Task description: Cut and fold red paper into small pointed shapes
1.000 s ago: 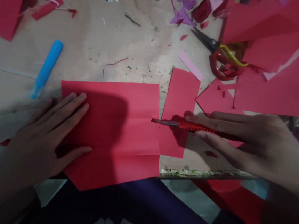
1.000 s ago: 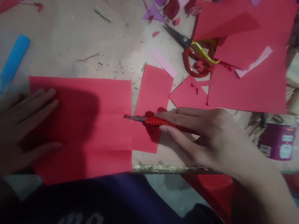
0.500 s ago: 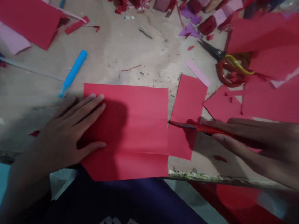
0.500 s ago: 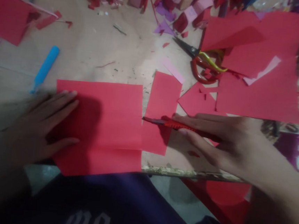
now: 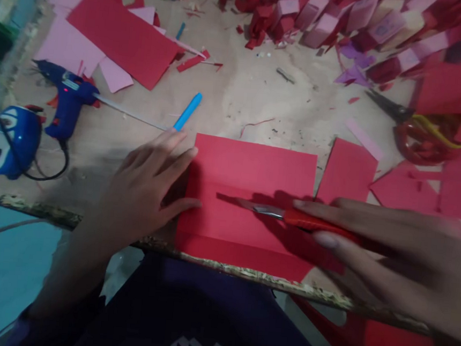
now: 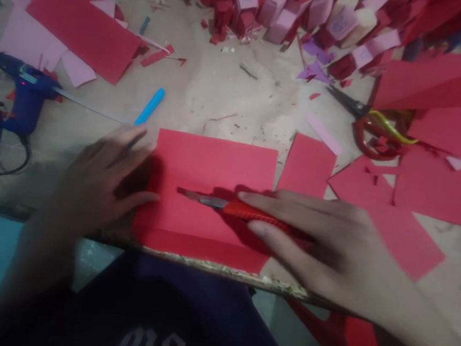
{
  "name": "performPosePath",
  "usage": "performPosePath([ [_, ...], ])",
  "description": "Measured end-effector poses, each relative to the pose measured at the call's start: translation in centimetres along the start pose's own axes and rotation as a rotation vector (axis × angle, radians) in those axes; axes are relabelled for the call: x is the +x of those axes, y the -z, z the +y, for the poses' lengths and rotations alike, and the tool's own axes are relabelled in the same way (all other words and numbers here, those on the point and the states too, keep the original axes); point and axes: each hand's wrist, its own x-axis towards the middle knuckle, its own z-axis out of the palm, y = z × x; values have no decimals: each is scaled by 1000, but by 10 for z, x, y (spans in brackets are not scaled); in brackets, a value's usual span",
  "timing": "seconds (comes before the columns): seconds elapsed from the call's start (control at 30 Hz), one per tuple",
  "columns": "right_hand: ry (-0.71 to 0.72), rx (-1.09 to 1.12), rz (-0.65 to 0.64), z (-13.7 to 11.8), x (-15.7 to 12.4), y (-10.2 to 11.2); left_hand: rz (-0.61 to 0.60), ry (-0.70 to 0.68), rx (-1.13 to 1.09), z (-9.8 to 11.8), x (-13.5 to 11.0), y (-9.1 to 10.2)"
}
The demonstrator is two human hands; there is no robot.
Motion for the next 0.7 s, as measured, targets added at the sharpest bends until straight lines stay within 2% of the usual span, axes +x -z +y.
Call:
performPosePath([
  [0.1,-33,71,-75,-18,30,-17,-60,7,9,-1,3,-5],
  [0.23,-3,138,-107,-24,52,-35,-38,29,0,0,1,-9],
  [0.43,5,166,-129,-17,58,-50,-17,31,-8,-1,0,-12],
  [0.7,19,118,-135,-14,59,-53,-24,39,-17,0,2,-11],
])
